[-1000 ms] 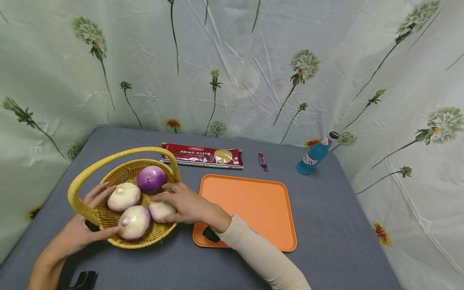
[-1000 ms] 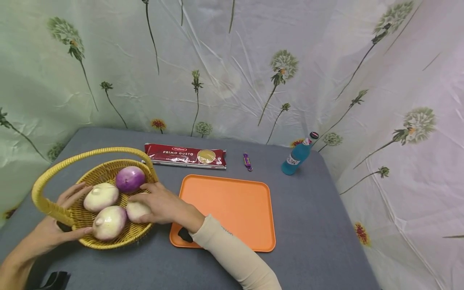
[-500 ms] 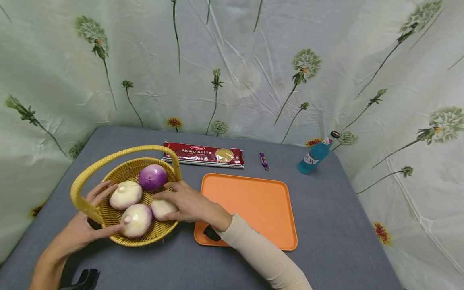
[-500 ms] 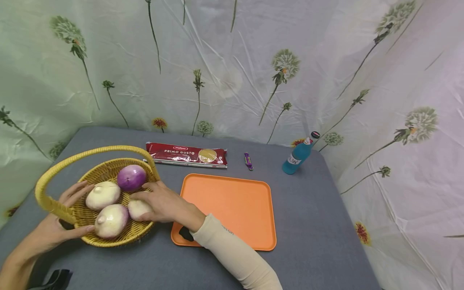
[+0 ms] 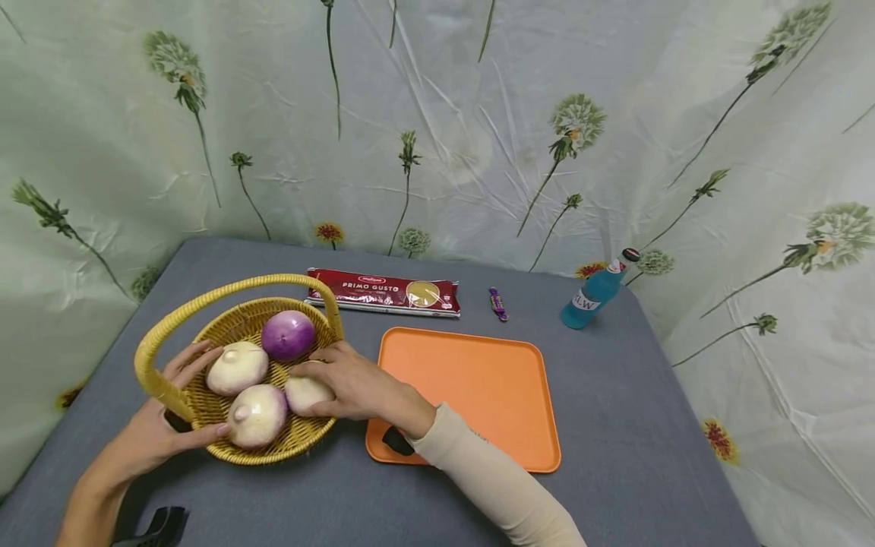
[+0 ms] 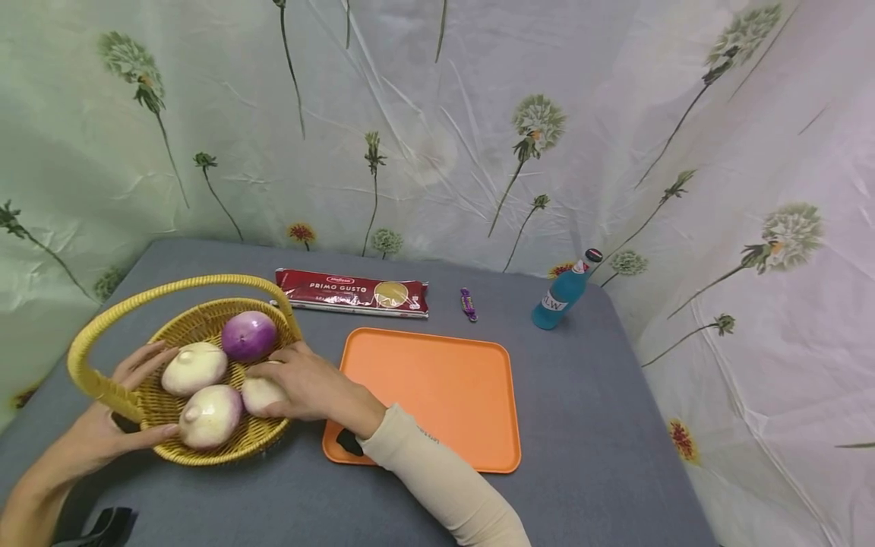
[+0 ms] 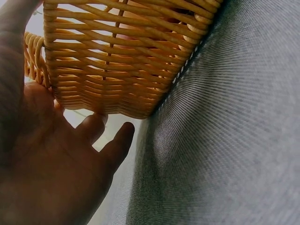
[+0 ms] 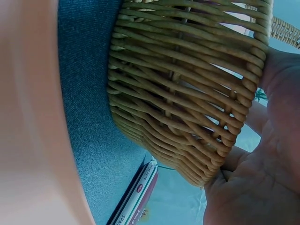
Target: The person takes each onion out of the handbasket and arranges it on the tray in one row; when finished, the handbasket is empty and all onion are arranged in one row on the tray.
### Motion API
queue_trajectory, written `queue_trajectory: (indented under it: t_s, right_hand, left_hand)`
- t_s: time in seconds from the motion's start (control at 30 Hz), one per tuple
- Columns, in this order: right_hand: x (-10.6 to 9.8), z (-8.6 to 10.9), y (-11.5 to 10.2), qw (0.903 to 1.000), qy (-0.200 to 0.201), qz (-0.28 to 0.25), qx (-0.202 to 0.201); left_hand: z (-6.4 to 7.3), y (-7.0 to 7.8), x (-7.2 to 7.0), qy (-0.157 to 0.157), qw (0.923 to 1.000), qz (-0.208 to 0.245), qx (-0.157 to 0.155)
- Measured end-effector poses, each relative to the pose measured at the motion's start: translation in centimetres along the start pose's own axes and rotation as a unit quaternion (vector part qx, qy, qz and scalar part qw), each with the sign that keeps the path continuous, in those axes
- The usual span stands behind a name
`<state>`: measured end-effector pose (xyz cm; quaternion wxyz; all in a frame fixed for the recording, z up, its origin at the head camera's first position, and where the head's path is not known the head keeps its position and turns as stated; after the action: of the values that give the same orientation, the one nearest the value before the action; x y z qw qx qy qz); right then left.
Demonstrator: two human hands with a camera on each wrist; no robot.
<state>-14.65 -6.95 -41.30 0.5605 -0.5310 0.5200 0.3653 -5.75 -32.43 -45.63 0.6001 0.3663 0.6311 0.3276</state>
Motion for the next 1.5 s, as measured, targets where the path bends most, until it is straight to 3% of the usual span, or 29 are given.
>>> queue_trajectory:
  t_s: [0.33, 0.63, 0.87, 1.13, 1.5]
  right_hand:
    - [0.0, -0.1, 0.0, 0.9997, 0.021, 0.0, -0.016]
    - [-0.5, 0.0, -0.1, 0.9984, 0.044, -0.023, -0.028]
    - [-1.4, 0.6, -0.7, 0.9969, 0.065, -0.031, -0.03]
    - [-2.2, 1.6, -1.4, 0.9949, 0.092, -0.031, -0.026]
    - [-3.4, 3.5, -1.7, 0.9861, 0.145, -0.081, -0.001]
  left_hand:
    - [0.0, 0.0, -0.1, 0.004, 1.0, -0.002, 0.002]
    - [0.2, -0.2, 0.2, -0.009, 0.9995, 0.012, -0.028]
    - [0.2, -0.2, 0.1, 0.003, 0.9999, 0.005, -0.013]
    - [0.1, -0.2, 0.1, -0.005, 0.9998, 0.002, -0.021]
    - [-0.4, 0.0, -0.3, 0.006, 0.9998, -0.014, 0.015]
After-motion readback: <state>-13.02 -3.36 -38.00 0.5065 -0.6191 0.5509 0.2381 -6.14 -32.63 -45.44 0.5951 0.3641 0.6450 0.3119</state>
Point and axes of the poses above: each hand's wrist, its own z-axis away from the middle knuckle, its own x-axis out of the palm, y = z × x, the point moved 3 cm from there along -z, towards the middle knuckle, and after that the axes turned 14 degrees about -x, right-handed, at the moved point
